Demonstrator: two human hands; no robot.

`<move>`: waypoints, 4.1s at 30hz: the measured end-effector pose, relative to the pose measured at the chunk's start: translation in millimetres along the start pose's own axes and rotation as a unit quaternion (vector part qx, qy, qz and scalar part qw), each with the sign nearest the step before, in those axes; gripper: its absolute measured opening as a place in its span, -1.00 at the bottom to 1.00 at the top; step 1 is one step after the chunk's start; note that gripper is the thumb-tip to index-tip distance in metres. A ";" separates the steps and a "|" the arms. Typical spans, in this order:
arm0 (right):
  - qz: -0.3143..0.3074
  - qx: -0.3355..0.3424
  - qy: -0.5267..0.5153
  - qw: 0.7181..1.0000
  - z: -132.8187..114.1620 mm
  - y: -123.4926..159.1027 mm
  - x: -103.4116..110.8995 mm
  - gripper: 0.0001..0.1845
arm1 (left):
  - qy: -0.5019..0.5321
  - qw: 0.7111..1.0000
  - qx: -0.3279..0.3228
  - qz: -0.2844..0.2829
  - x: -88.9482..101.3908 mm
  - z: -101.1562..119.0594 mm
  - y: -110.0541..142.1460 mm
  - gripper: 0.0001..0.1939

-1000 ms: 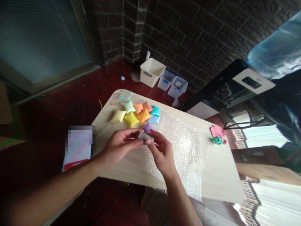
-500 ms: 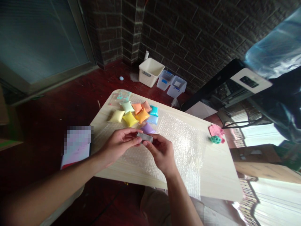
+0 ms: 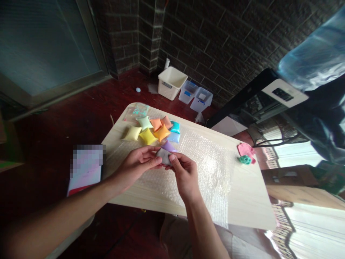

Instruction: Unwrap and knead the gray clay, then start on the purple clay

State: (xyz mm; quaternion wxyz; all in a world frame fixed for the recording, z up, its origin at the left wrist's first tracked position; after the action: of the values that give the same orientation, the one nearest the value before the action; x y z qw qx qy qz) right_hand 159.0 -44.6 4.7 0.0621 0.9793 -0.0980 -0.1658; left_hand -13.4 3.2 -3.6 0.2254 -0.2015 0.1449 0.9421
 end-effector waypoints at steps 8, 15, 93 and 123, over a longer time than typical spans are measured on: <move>-0.049 -0.026 0.060 0.997 -0.2 2.7 -1.4 -0.74 | -0.051 0.996 -0.063 0.046 7.3 -1.1 -2.3 -0.51; -0.083 0.016 0.079 0.993 -2.8 3.8 -7.2 -0.75 | -0.074 0.993 -0.086 0.009 6.5 -0.9 -0.1 -0.48; -0.020 0.011 0.034 0.999 0.6 0.1 -1.3 -0.66 | -0.155 0.981 -0.115 0.018 3.2 -2.2 6.2 -0.48; -0.050 0.128 0.185 0.973 2.3 1.7 5.0 -0.80 | -0.209 0.973 -0.099 0.013 5.9 -0.6 8.1 -0.76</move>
State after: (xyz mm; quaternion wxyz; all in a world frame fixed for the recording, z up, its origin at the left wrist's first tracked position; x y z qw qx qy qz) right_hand 162.5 -47.5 1.3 -0.0551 0.9965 -0.0557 0.0294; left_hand -21.9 -1.8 -5.2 0.2171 -0.0198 0.0029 0.9760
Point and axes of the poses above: each hand's wrist, its own y-axis away from the middle knuckle, its own x-axis out of the back of the hand, z = x × y, the point moved 1 cm from there along -y, towards the middle knuckle, and after that the axes turned 6 degrees about -y, right-handed, at the moved point
